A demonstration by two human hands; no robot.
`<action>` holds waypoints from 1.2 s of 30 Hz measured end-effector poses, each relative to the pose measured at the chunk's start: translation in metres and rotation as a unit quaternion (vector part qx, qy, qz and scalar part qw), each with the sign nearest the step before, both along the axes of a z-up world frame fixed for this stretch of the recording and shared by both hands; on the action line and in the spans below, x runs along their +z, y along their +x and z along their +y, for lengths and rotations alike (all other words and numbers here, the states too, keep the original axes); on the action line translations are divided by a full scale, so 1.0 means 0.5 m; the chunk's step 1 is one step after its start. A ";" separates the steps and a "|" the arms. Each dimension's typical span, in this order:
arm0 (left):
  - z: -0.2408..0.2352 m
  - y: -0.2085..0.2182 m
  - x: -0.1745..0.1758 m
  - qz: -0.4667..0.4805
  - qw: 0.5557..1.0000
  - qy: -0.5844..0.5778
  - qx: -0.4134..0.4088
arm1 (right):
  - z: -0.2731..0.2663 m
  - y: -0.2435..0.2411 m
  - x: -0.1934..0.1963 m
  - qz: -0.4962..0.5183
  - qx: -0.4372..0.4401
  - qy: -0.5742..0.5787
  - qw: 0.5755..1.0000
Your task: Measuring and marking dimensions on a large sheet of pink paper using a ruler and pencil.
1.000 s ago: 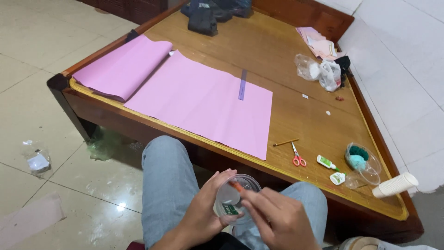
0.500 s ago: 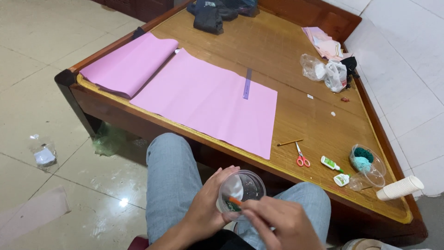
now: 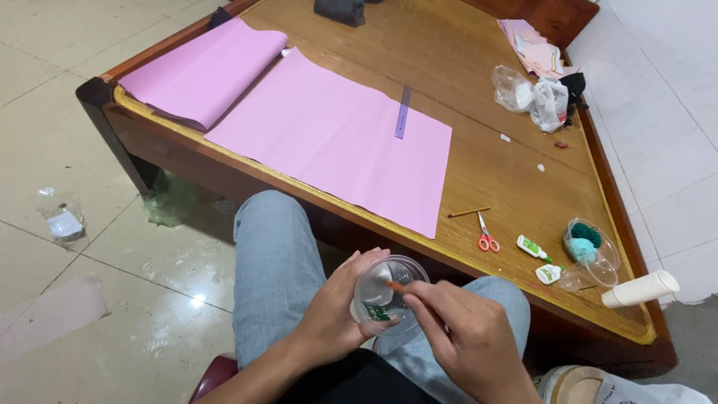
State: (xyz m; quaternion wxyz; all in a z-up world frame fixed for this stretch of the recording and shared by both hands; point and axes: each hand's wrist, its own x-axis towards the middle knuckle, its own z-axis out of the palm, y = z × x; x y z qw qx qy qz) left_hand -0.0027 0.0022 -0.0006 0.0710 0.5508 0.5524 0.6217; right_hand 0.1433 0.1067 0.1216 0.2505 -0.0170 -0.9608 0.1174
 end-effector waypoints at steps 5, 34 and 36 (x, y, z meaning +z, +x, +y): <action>0.000 -0.005 -0.002 0.000 1.000 0.019 -0.004 | -0.003 -0.004 -0.005 -0.009 0.047 0.024 0.999; 0.000 0.006 -0.014 0.004 1.000 -0.027 -0.005 | -0.005 0.009 -0.001 0.017 -0.010 0.034 0.999; 0.001 -0.001 -0.021 0.005 1.000 -0.023 -0.012 | -0.008 0.007 -0.002 0.006 0.025 0.007 1.000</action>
